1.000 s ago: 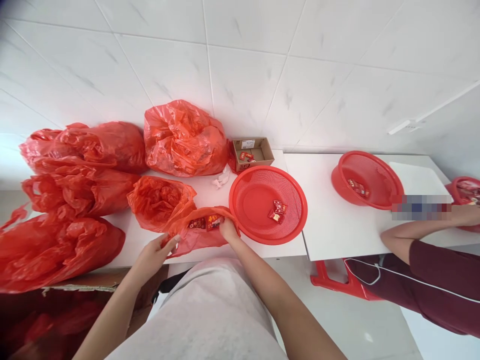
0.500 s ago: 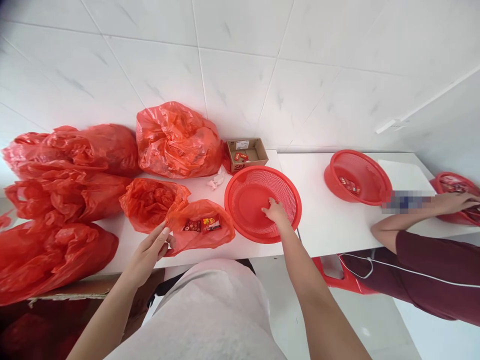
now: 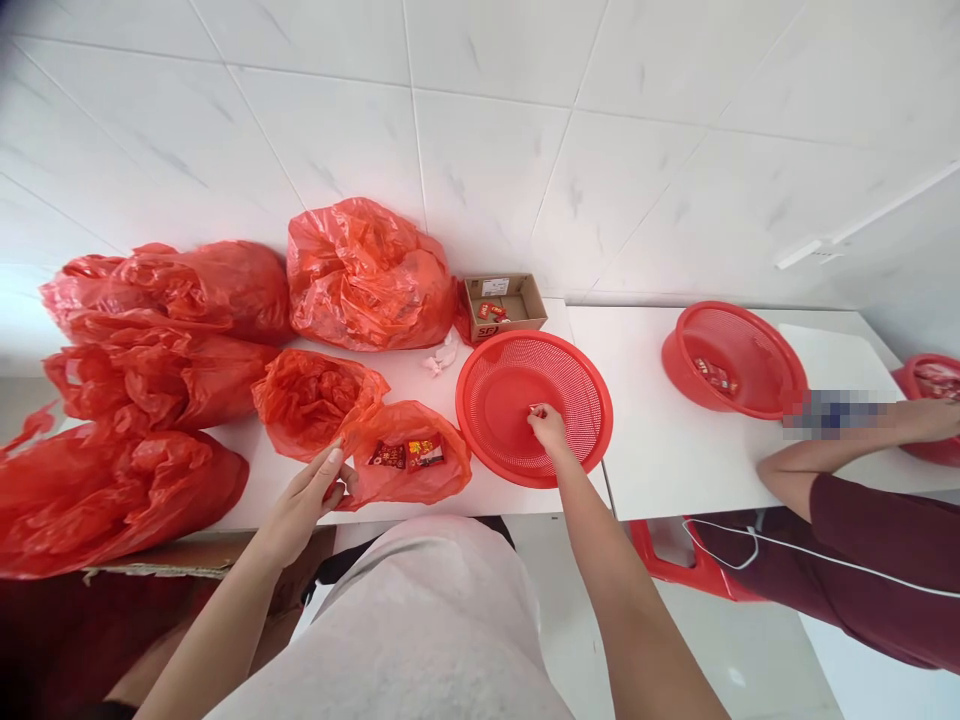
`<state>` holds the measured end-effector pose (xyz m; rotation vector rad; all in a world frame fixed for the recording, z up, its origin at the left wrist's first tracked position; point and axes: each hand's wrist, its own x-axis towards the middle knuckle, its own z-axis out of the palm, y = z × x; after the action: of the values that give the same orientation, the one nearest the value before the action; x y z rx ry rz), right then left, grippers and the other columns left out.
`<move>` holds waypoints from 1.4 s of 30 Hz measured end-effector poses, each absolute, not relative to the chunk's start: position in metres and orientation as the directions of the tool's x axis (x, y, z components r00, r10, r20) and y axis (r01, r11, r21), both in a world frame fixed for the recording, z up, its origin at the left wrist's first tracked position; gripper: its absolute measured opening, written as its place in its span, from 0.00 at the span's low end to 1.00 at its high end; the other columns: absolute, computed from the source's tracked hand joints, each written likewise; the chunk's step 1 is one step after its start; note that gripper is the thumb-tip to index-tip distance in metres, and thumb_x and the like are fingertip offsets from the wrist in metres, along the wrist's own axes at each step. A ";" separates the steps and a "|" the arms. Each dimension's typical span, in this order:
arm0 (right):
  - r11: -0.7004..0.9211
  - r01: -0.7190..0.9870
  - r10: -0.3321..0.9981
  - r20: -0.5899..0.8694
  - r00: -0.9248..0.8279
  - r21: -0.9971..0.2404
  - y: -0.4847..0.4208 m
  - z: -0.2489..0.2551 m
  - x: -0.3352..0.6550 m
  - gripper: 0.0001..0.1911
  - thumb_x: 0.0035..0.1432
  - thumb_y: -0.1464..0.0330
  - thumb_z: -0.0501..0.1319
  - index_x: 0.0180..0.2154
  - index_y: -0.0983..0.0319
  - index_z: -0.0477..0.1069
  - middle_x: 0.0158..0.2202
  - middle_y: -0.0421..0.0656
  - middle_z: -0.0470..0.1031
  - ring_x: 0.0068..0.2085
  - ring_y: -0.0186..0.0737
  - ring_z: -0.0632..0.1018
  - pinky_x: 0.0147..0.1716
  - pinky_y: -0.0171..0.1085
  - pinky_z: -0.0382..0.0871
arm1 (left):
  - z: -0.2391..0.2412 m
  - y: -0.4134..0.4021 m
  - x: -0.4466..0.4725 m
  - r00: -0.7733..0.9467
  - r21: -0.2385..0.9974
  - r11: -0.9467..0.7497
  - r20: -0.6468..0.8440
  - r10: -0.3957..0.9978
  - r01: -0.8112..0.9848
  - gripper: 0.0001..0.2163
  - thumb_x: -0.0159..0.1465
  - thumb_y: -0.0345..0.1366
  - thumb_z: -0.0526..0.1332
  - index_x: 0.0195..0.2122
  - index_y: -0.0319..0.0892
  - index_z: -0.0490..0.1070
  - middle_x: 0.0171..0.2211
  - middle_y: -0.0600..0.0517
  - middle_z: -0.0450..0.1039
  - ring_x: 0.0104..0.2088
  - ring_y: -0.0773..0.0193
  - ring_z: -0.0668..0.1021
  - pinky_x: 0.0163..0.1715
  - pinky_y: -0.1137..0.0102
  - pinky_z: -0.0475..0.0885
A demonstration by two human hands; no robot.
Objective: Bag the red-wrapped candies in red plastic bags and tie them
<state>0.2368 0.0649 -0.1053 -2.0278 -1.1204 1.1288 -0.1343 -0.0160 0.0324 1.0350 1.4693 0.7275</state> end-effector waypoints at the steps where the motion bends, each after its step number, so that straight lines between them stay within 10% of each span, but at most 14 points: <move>1: -0.482 0.351 0.873 -0.406 0.271 -0.803 0.062 -0.096 0.231 0.05 0.53 0.66 0.57 0.33 0.60 0.68 0.44 0.52 0.74 0.40 0.44 0.76 0.36 0.41 0.71 | 0.032 -0.017 -0.135 0.021 0.884 0.427 -0.438 0.899 0.193 0.22 0.63 0.58 0.52 0.28 0.43 0.63 0.25 0.56 0.67 0.20 0.70 0.60 0.22 0.72 0.59; 6: -0.397 -0.024 0.917 -0.396 -0.041 -0.917 0.041 -0.048 0.175 0.06 0.53 0.64 0.60 0.32 0.58 0.67 0.48 0.46 0.74 0.43 0.41 0.77 0.38 0.38 0.72 | 0.025 -0.019 -0.136 0.011 0.887 0.438 -0.444 0.896 0.145 0.22 0.63 0.58 0.52 0.30 0.42 0.65 0.27 0.55 0.68 0.20 0.71 0.61 0.22 0.73 0.60; 10: -0.583 -0.217 0.767 -0.441 -0.467 -0.783 0.026 -0.048 0.098 0.09 0.46 0.67 0.68 0.30 0.60 0.71 0.34 0.41 0.75 0.34 0.36 0.76 0.33 0.35 0.69 | 0.025 -0.020 -0.136 -0.005 0.889 0.435 -0.438 0.899 0.141 0.22 0.62 0.59 0.53 0.30 0.42 0.66 0.26 0.55 0.69 0.21 0.71 0.63 0.22 0.73 0.60; 27: -0.621 -0.210 0.768 -0.533 -0.354 -0.755 0.052 -0.099 0.046 0.23 0.45 0.73 0.68 0.46 0.55 0.73 0.43 0.40 0.76 0.33 0.33 0.76 0.35 0.37 0.74 | 0.021 -0.028 -0.148 -0.111 0.861 0.485 -0.473 0.874 0.153 0.24 0.62 0.58 0.54 0.43 0.40 0.69 0.27 0.57 0.71 0.19 0.72 0.59 0.23 0.72 0.59; 35: -0.488 -0.110 0.810 -0.402 -0.426 -0.866 0.079 -0.055 0.105 0.16 0.52 0.66 0.67 0.45 0.60 0.75 0.50 0.47 0.75 0.45 0.44 0.78 0.45 0.43 0.73 | 0.022 -0.019 -0.148 -0.105 0.863 0.480 -0.469 0.877 0.159 0.25 0.61 0.58 0.55 0.43 0.40 0.69 0.27 0.57 0.71 0.19 0.72 0.58 0.25 0.71 0.61; 38: -0.366 0.093 0.917 -0.376 -0.132 -0.926 0.099 -0.049 0.176 0.19 0.59 0.62 0.60 0.51 0.58 0.71 0.53 0.50 0.73 0.49 0.45 0.77 0.45 0.42 0.73 | 0.023 -0.018 -0.149 -0.107 0.859 0.484 -0.472 0.875 0.170 0.24 0.61 0.59 0.55 0.42 0.40 0.68 0.28 0.56 0.71 0.20 0.71 0.59 0.25 0.71 0.61; 42: -0.460 0.665 0.878 -0.414 0.241 -0.588 0.099 -0.071 0.251 0.32 0.56 0.66 0.62 0.62 0.58 0.60 0.63 0.54 0.60 0.58 0.51 0.69 0.46 0.40 0.70 | 0.024 -0.019 -0.149 -0.101 0.857 0.486 -0.476 0.874 0.171 0.24 0.61 0.58 0.54 0.42 0.41 0.67 0.27 0.57 0.70 0.20 0.71 0.60 0.26 0.71 0.62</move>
<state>0.2510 0.0992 -0.0712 -2.2275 -1.4339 1.0416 -0.1488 -0.0188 0.0238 0.9274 1.5847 0.7651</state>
